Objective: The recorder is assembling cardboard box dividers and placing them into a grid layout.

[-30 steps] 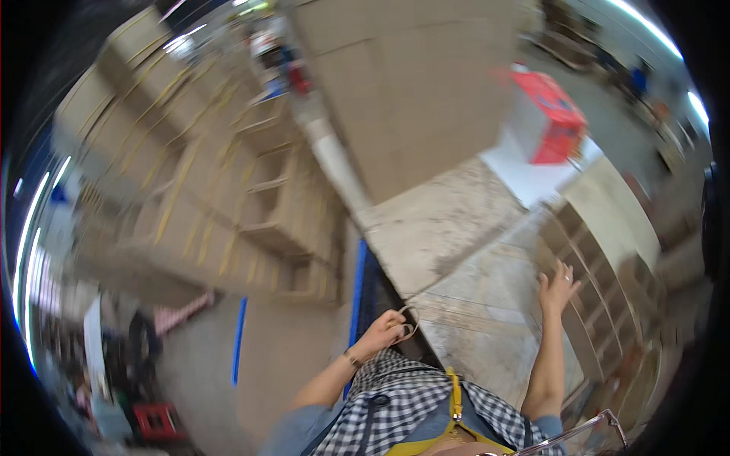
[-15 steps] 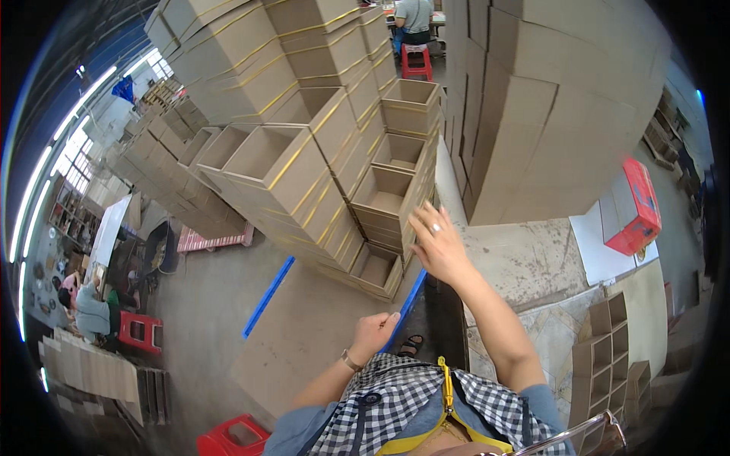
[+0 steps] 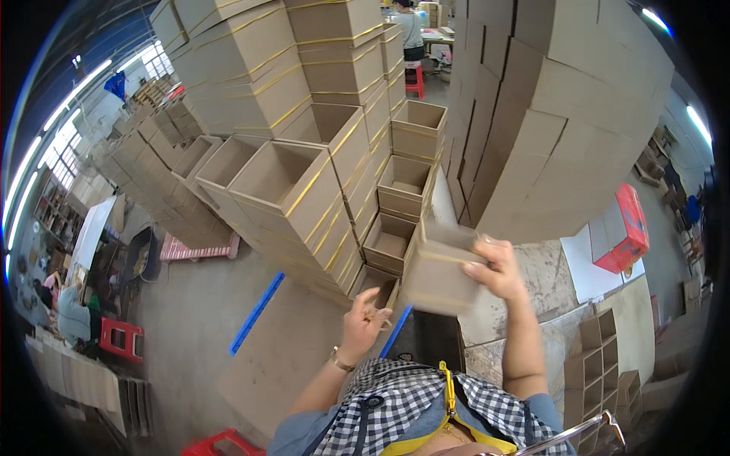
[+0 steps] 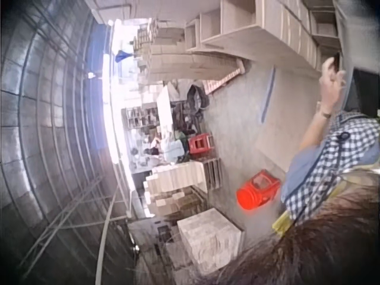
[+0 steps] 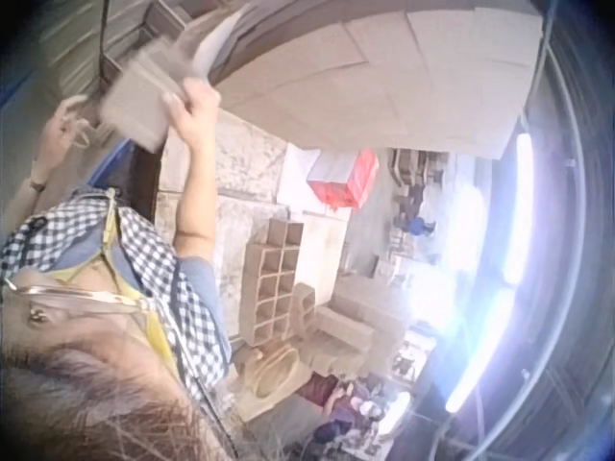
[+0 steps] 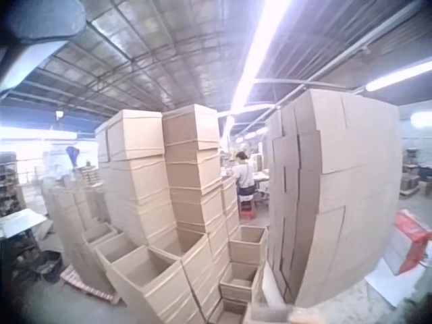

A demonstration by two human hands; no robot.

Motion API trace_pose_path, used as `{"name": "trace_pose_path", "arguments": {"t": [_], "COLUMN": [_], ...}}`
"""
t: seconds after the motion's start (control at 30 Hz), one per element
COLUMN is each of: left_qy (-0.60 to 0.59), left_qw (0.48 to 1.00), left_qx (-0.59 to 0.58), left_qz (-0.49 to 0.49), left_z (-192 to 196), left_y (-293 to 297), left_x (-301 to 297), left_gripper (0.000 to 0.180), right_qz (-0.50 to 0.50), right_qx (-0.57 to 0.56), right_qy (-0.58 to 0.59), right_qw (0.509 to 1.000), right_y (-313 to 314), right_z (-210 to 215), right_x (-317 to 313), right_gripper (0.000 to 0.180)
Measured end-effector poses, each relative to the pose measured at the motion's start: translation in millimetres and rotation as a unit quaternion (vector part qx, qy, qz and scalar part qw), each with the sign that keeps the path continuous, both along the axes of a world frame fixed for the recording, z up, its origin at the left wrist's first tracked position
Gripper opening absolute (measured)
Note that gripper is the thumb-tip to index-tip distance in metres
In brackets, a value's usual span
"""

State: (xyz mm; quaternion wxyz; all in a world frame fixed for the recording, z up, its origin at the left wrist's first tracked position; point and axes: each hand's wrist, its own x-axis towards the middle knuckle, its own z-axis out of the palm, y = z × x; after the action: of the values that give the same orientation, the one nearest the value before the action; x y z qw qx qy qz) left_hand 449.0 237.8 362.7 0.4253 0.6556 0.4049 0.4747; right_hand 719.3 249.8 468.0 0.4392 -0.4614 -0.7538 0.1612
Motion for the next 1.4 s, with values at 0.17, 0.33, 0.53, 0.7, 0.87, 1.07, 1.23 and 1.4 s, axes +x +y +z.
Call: {"name": "trace_pose_path", "arguments": {"t": [0.17,0.33,0.53,0.7,0.87,1.07,1.23,1.4], "left_qy": [0.03,0.026,0.219,0.32,0.362,0.125,0.048,0.077], "left_qw": [0.933,0.803,0.783,0.737,0.748,0.82,0.863,0.88], "left_qx": [-0.022,-0.26,0.088,0.194,0.188,0.053,-0.043,-0.014], "left_qz": [-0.358,-0.536,-0.576,-0.563,-0.524,-0.556,-0.501,-0.469], "left_z": [10,-44,-49,-82,-182,-43,-20,-40], "left_y": [-1,-37,-62,-59,-51,-115,-130,-115], "left_x": [89,126,167,216,237,217,207,200], "left_gripper": [0.055,0.02,0.02,0.017,0.018,0.025,0.022,0.01], "right_qz": [-0.017,-0.141,-0.178,-0.178,-0.265,-0.352,-0.457,-0.451], "right_qx": [-0.407,-0.383,-0.421,-0.379,-0.273,-0.258,-0.222,-0.19], "right_qy": [0.425,0.362,0.244,0.292,0.14,0.488,0.37,0.336], "right_qw": [0.808,0.838,0.855,0.86,0.914,0.756,0.777,0.805], "right_y": [-95,-198,-261,-294,-307,-351,-322,-286], "right_z": [-84,-155,-130,-147,-144,-124,-127,-133], "right_x": [71,68,63,49,47,77,107,116], "right_gripper": [0.025,0.027,0.056,0.062,0.057,0.031,0.033,0.034]}}
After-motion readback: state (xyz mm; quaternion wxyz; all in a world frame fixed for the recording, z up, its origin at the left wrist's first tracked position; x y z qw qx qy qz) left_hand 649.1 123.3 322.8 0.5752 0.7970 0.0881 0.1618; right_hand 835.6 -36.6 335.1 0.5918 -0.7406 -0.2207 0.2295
